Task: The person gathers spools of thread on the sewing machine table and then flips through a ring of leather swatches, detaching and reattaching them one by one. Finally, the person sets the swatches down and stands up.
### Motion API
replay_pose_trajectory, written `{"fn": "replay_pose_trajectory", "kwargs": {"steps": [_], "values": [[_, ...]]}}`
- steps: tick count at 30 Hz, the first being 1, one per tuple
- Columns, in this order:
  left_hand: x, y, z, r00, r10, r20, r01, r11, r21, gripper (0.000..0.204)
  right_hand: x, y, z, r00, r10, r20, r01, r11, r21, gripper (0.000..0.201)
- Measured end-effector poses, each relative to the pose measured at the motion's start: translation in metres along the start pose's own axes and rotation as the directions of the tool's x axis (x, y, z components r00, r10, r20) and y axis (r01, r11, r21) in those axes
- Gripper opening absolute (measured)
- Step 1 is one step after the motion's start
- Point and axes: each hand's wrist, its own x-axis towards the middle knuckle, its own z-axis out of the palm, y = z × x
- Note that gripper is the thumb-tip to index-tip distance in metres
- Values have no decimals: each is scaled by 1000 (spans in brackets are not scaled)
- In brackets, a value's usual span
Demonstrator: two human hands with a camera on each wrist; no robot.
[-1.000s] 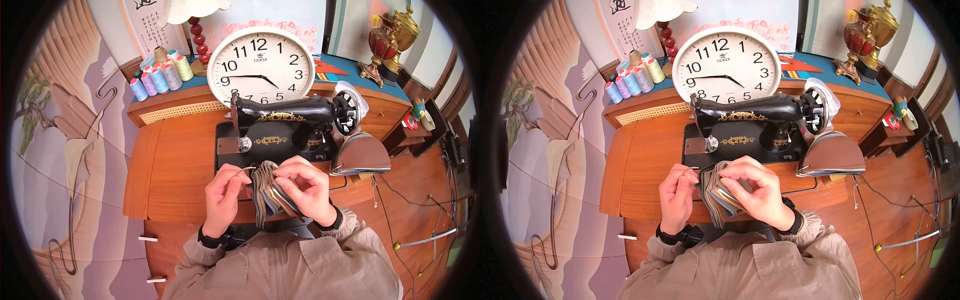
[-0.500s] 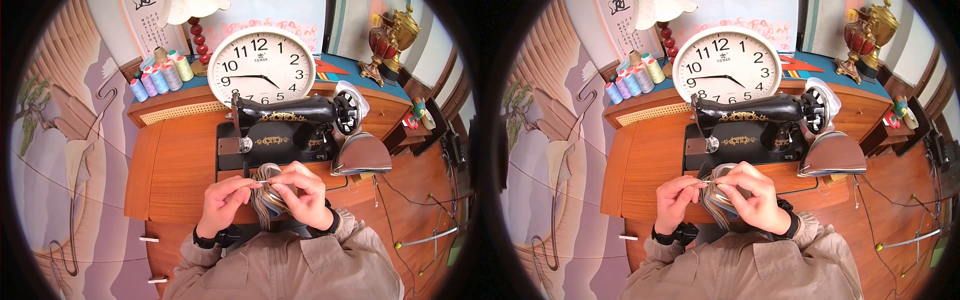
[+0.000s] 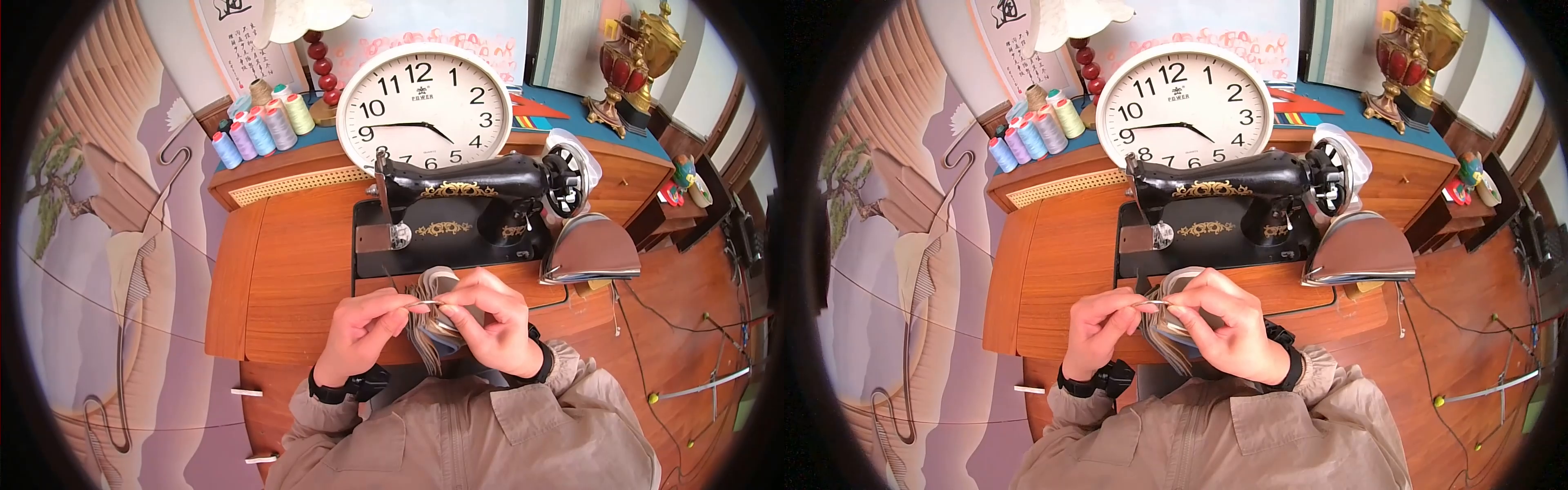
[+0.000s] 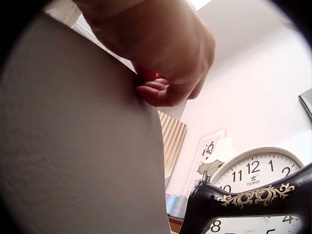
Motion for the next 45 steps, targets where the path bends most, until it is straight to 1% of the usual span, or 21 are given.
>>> {"fn": "replay_pose_trajectory", "kwargs": {"steps": [8, 10, 11, 12, 14, 15, 19, 22, 23, 24, 26, 28, 30, 31, 32, 34, 35, 38, 40, 42, 45], "values": [[-1, -1, 10, 993, -67, -102, 72, 996, 47, 20, 3, -1, 3, 1000, 5, 14, -5, 1000, -8, 11], [-1, -8, 15, 989, 29, -145, -19, 997, 72, 25, 5, 0, 3, 999, 32, 7, -32, 999, 29, 9], [-7, -17, 14, 994, -45, -98, 25, 980, -199, 47, 6, 1, 2, 999, 31, 8, -31, 999, 29, 9], [-7, -21, 16, 994, -45, -97, 25, 980, -199, 47, 6, 3, 0, 994, 107, -3, -106, 987, 121, 8], [-3, -23, 24, 975, 164, -150, -180, 978, -102, 67, 7, 4, 1, 983, 185, -5, -180, 960, 212, 8], [-7, -31, 21, 993, 83, -81, -91, 991, -98, 91, 8, 1, 3, 978, 207, -20, -194, 944, 268, 8], [-7, -31, 36, 995, 93, -44, -90, 994, 59, 114, 11, 1, 12, 986, 166, -29, -154, 956, 250, 8], [-7, -30, 37, 990, 32, -136, -13, 990, 143, 105, 22, -2, 15, 996, 62, 71, -67, 996, 64, 7], [-8, -30, 39, 978, -46, -202, 47, 999, -3, 86, 23, -2, 17, 986, 118, 116, -131, 985, 115, 9], [-11, -32, 37, 979, -45, -201, 45, 999, -4, 86, 25, -2, 18, 972, 170, 162, -196, 967, 162, 12], [-17, -43, 28, 916, -302, -265, 186, 904, -386, 66, 28, 2, 18, 957, 148, 252, -202, 957, 206, 21], [-17, -48, 21, 902, -302, -307, 147, 887, -439, 58, 31, 4, 18, 931, 120, 344, -214, 944, 251, 30], [-17, -45, 10, 897, -294, -331, 40, 799, -600, 62, 34, 6, 17, 964, -55, 259, 95, 985, -145, 53], [-11, -34, 7, 895, -256, -365, -8, 810, -587, 67, 31, 11, 15, 954, 25, 299, 54, 967, -251, 76], [-11, -33, 0, 893, -258, -370, -9, 810, -587, 67, 28, 19, 14, 952, 25, 304, 54, 967, -248, 76], [-15, -31, -16, 852, -280, -443, -72, 776, -627, 74, 20, 39, 15, 845, 271, 461, -316, 948, 22, 90], [-16, -32, -19, 850, -279, -446, -73, 776, -626, 74, 18, 46, 16, 787, 279, 551, -397, 912, 106, 100], [-20, -45, -26, 829, -336, -447, -85, 714, -695, 79, 14, 52, 24, 694, 319, 646, -514, 847, 134, 99], [-22, -55, -25, 845, -338, -415, -84, 682, -726, 78, 11, 62, 33, 701, 284, 654, -556, 792, 252, 94], [-23, -56, -23, 859, -336, -386, -87, 648, -757, 77, 15, 63, 36, 616, 265, 741, -685, 646, 338, 86], [-30, -51, -23, 828, -419, -374, -35, 626, -779, 69, 13, 61, 43, 711, 351, 609, -660, 633, 406, 78]]}}
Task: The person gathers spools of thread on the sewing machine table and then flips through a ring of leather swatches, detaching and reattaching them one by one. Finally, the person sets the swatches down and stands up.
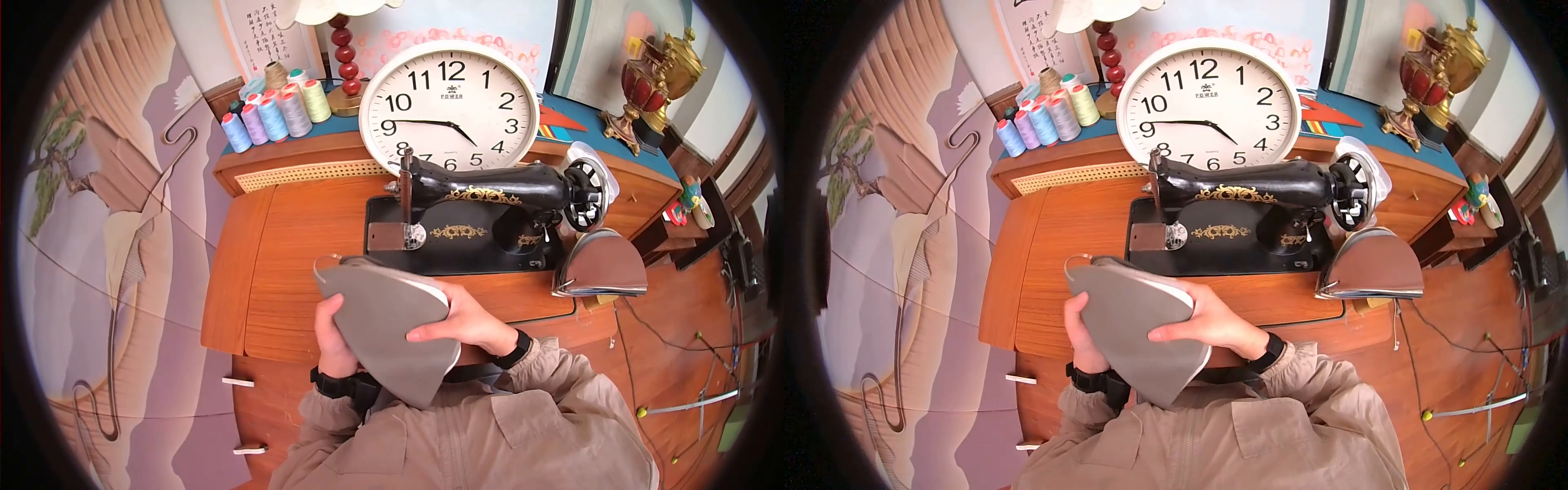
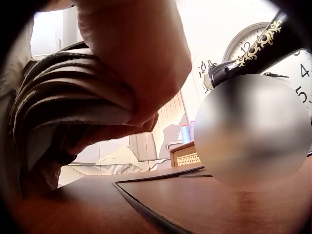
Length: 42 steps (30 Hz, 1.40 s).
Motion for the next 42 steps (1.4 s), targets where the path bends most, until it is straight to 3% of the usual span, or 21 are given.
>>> {"fn": "replay_pose_trajectory", "kwargs": {"steps": [1, 2, 4, 7, 9, 11, 13, 16, 17, 20, 22, 23, 25, 31, 33, 35, 36, 37, 39, 40, 42], "values": [[-3, -4, -12, 997, -71, -17, 73, 989, 131, 64, 2, 2, 1, 1000, 2, 2, -2, 1000, -1, 78], [-6, -7, -19, 989, -139, -42, 145, 955, 259, 60, 6, 4, 2, 992, -33, -124, 40, 997, 58, 75], [-10, -13, -24, 988, -152, -20, 149, 928, 341, 60, 11, 3, 1, 953, -79, -291, 122, 984, 131, 70], [-6, -2, -37, 991, -133, -2, 122, 908, 401, 60, 13, 10, 3, 963, -113, -246, 126, 991, 38, 69], [1, 25, -38, 1000, -18, 11, 12, 915, 403, 56, 8, 16, 1, 971, -65, -228, 48, 996, -78, 60], [18, 52, -58, 994, 108, -19, -86, 874, 479, 54, 7, 37, -6, 987, -86, -139, 97, 993, 74, 52], [40, 86, -69, 980, 194, -49, -140, 840, 524, 52, -11, 44, -10, 992, 74, -106, -78, 996, -35, 44], [81, 133, -96, 967, 235, -97, -135, 797, 589, 42, -30, 52, -5, 991, 108, -80, -117, 987, -109, 42], [94, 144, -105, 967, 241, -78, -151, 795, 588, 41, -36, 47, -1, 990, 113, -80, -129, 965, -230, 41], [135, 166, -155, 976, 196, -97, -123, 859, 497, 42, -44, 40, 3, 988, 113, -106, -146, 911, -386, 40], [156, 172, -188, 966, 51, -254, 87, 859, 505, 42, -50, 41, 2, 986, 110, -126, -154, 892, -426, 40], [166, 173, -200, 969, 49, -242, 83, 858, 507, 42, -53, 43, 2, 988, 73, -136, -128, 882, -454, 39], [180, 173, -209, 924, 34, -380, 229, 747, 624, 40, -58, 44, 0, 988, 32, -152, -102, 869, -484, 39], [186, 156, -214, 920, 313, -235, 9, 583, 812, 39, -67, 46, 6, 981, 80, -174, -160, 843, -514, 35], [185, 148, -217, 913, 360, -190, -47, 558, 829, 39, -66, 46, 6, 994, 25, -110, -86, 802, -591, 34], [190, 150, -230, 863, 482, -150, 22, 262, 965, 55, -68, 45, 5, 994, 15, -110, -78, 800, -595, 34], [194, 151, -238, 815, 570, -104, 119, 12, 993, 63, -71, 43, 3, 996, 13, -84, -61, 794, -605, 34], [197, 147, -245, 765, 643, -25, 224, -229, 947, 72, -75, 41, 1, 993, 7, -120, -78, 794, -603, 34], [183, 140, -225, 719, 679, 149, 314, -508, 802, 77, -85, 36, -3, 983, -39, -178, -84, 768, -635, 30], [172, 137, -208, 727, 658, 195, 238, -507, 828, 77, -90, 35, -7, 978, -47, -204, -95, 768, -634, 30], [154, 128, -181, 714, 621, 325, 72, -526, 847, 68, -102, 32, -14, 905, -302, -299, -30, 655, -755, 26]]}}
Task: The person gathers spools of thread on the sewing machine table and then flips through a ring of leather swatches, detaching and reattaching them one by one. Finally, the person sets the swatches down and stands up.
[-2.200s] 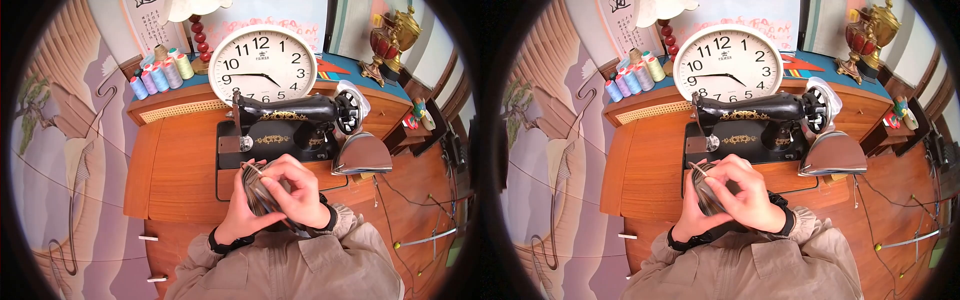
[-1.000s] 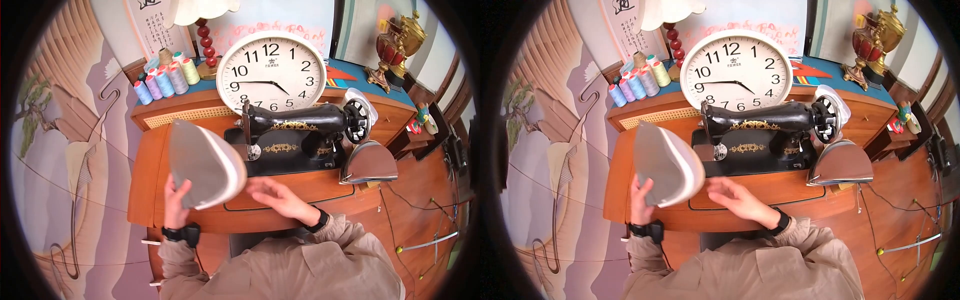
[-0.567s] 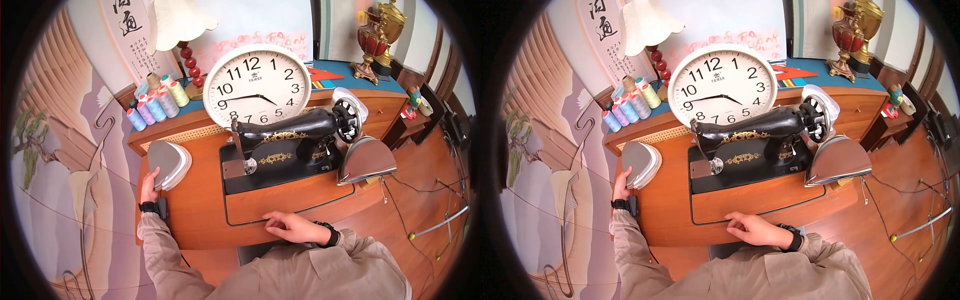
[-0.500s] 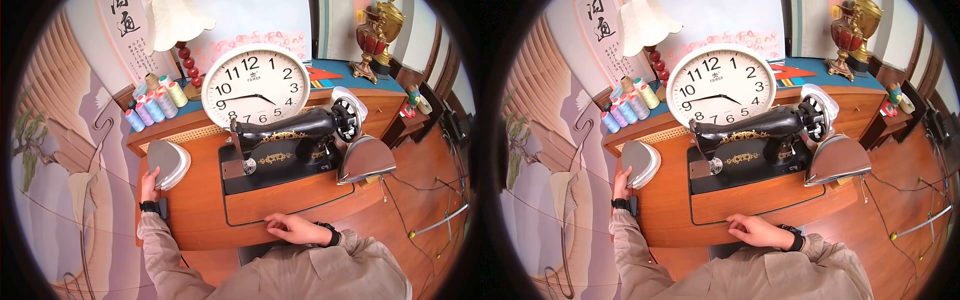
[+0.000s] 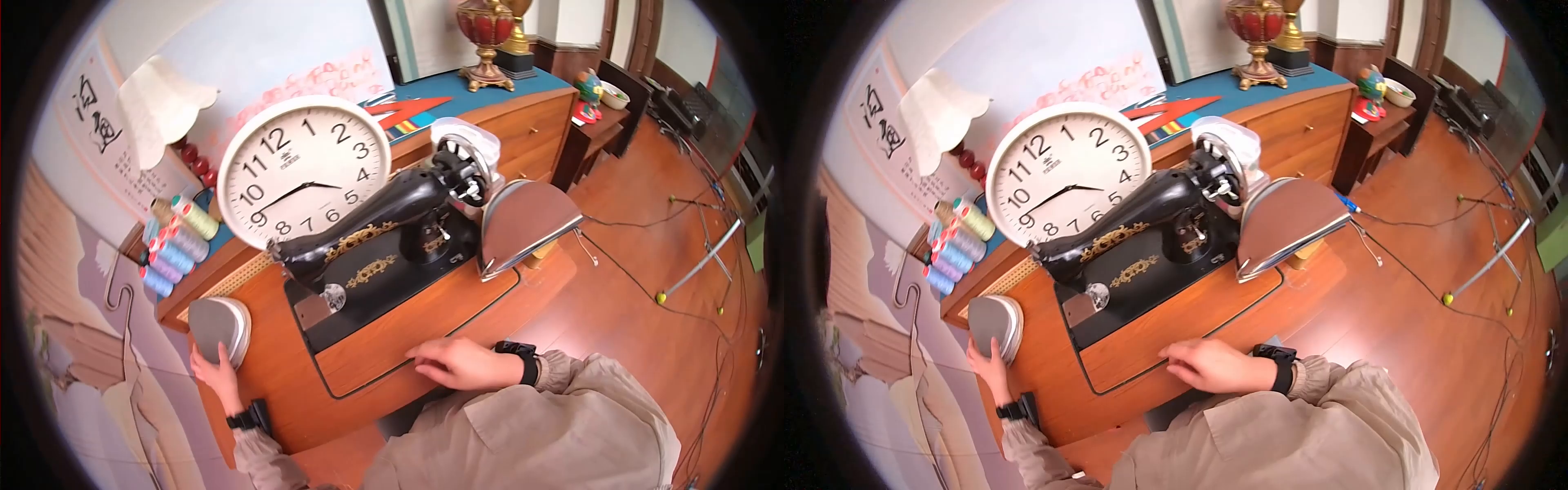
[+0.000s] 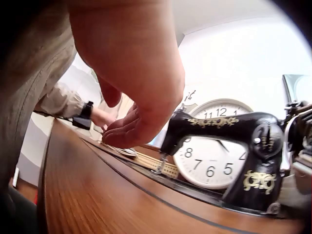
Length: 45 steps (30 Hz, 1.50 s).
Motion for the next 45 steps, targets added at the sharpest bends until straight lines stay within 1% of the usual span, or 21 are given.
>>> {"fn": "replay_pose_trajectory", "kwargs": {"steps": [1, 3, 4, 6, 7, 9, 10, 12, 15, 20, 25, 29, 32, 35, 37, 39, 40, 41, 42, 43, 45], "values": [[-5, 23, -12, 1000, 10, 6, -10, 1000, -7, 68, -2, -2, -8, 995, 11, -94, -12, 1000, -12, 20], [-25, 74, -41, 999, 50, 7, -45, 947, -317, 43, -4, 2, -32, 976, -42, -212, 2, 982, -187, 18], [-34, 90, -50, 999, 53, 8, -47, 947, -319, 43, -6, 6, -43, 950, -101, -296, 10, 956, -293, 18], [-55, 117, -64, 974, 5, 229, 172, 645, -745, 20, -9, 14, -64, 865, -240, -440, -7, 872, -490, 23], [-67, 142, -67, 991, 12, 132, 95, 631, -770, 13, -14, 20, -74, 871, -214, -441, -63, 844, -533, 36], [-88, 160, -71, 979, 22, 202, 143, 630, -763, 12, -12, 17, -93, 876, -190, -443, -178, 726, -664, 60], [-97, 171, -72, 980, 18, 198, 142, 631, -762, 12, -13, 21, -99, 877, -194, -440, -173, 727, -665, 60], [-112, 194, -74, 970, 0, 242, 198, 575, -794, 12, -15, 32, -106, 926, -76, -370, -268, 557, -786, 78], [-128, 230, -86, 943, -43, 331, 309, 488, -817, 12, -15, 47, -114, 934, -91, -345, -253, 512, -821, 82], [-150, 261, -91, 922, 51, 384, 333, 404, -852, 12, -12, 50, -121, 931, -156, -330, -208, 514, -832, 65], [-157, 276, -99, 906, 109, 410, 345, 375, -861, 13, -10, 49, -121, 938, -142, -316, -192, 546, -816, 67], [-161, 283, -102, 901, 140, 410, 344, 342, -874, 13, -8, 59, -114, 925, -155, -347, -230, 498, -836, 65], [-164, 285, -104, 894, 143, 425, 362, 330, -872, 13, -6, 66, -120, 907, -218, -359, -192, 545, -816, 67], [-166, 284, -105, 883, 152, 445, 381, 323, -866, 13, -6, 52, -130, 850, -336, -407, -123, 623, -772, 64], [-165, 284, -103, 877, 152, 456, 392, 322, -862, 13, -8, 27, -136, 738, -485, -469, -103, 606, -789, 62], [-166, 285, -100, 865, 213, 454, 362, 362, -859, 16, -12, -4, -132, 725, -522, -449, -82, 582, -809, 56], [-165, 289, -100, 866, 200, 459, 369, 365, -855, 16, -13, -16, -127, 690, -597, -410, -22, 548, -836, 53], [-163, 296, -99, 877, 262, 402, 290, 378, -879, 19, -13, -23, -119, 648, -666, -369, 34, 509, -860, 49], [-163, 303, -98, 880, 326, 345, 211, 384, -899, 21, -11, -26, -109, 634, -692, -344, 35, 470, -882, 39], [-163, 307, -95, 880, 317, 353, 220, 387, -896, 21, -10, -28, -102, 646, -694, -318, 62, 463, -884, 33], [-165, 315, -88, 795, 447, 411, 262, 357, -896, 32, -1, -29, -92, 675, -685, -275, 121, 470, -874, 32]]}}
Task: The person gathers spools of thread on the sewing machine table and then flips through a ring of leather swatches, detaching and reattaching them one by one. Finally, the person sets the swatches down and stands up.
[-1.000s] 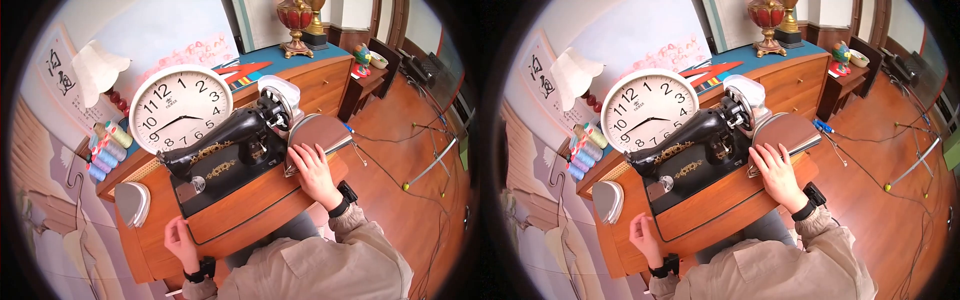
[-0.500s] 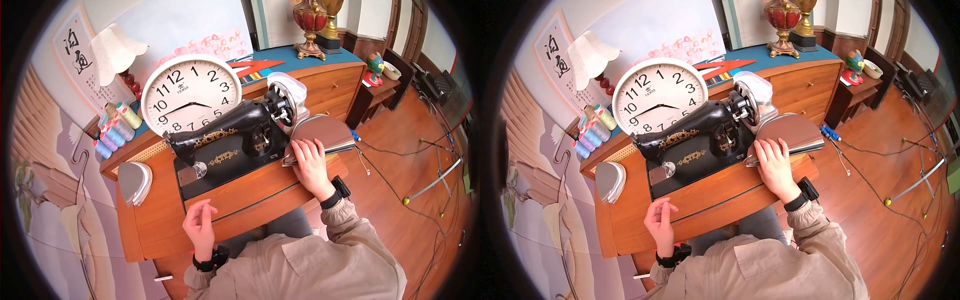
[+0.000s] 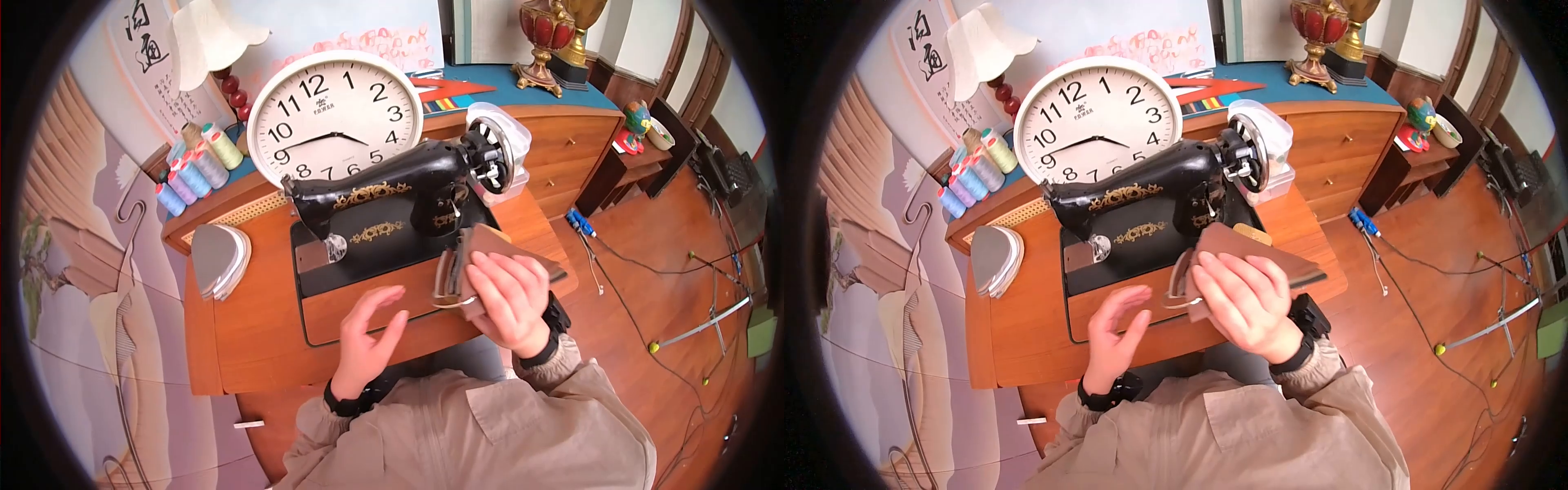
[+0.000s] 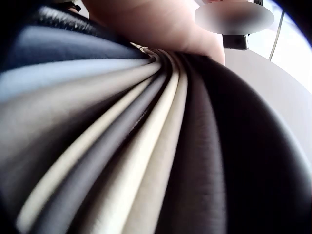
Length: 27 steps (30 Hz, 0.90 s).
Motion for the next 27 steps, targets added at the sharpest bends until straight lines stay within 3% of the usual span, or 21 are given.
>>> {"fn": "replay_pose_trajectory", "kwargs": {"steps": [4, 7, 11, 13, 14, 16, 18, 20, 24, 26, 27], "values": [[-4, -14, 21, 986, -108, 123, 117, 991, -62, 46, 0, -5, 21, 1000, -19, 14, 18, 998, 55, 34], [-6, -24, 24, 962, -59, 268, 60, 998, 5, 62, 1, 0, 21, 999, 45, 18, -47, 993, 112, 43], [2, -21, 29, 957, -10, 290, 10, 1000, 4, 74, 8, 9, 17, 982, 188, -22, -180, 960, 214, 60], [8, -21, 35, 956, 58, 287, 47, 937, -347, 87, 6, 3, 19, 989, 141, 38, -146, 960, 240, 59], [12, -20, 36, 956, 60, 288, 46, 936, -348, 87, 4, -2, 19, 991, 97, 95, -119, 956, 266, 58], [19, -15, 37, 964, -63, 258, 224, 716, -661, 93, 1, -15, 23, 982, 4, 191, -53, 966, 252, 50], [22, -8, 28, 938, -203, 280, 337, 718, -608, 87, -6, -24, 30, 976, -68, 205, 19, 973, 231, 44], [23, 2, 24, 878, -364, 311, 478, 644, -597, 78, -10, -29, 33, 970, -55, 237, -3, 972, 235, 42], [22, -1, 21, 853, -400, 335, 511, 517, -687, 64, -11, -25, 32, 948, -50, 315, -69, 933, 354, 48], [21, 1, 21, 837, -427, 343, 520, 425, -741, 58, -9, -15, 18, 930, 56, 363, -241, 840, 486, 51], [20, -4, 21, 837, -427, 343, 521, 424, -741, 58, -10, -4, 10, 939, 109, 326, -258, 852, 456, 52]]}}
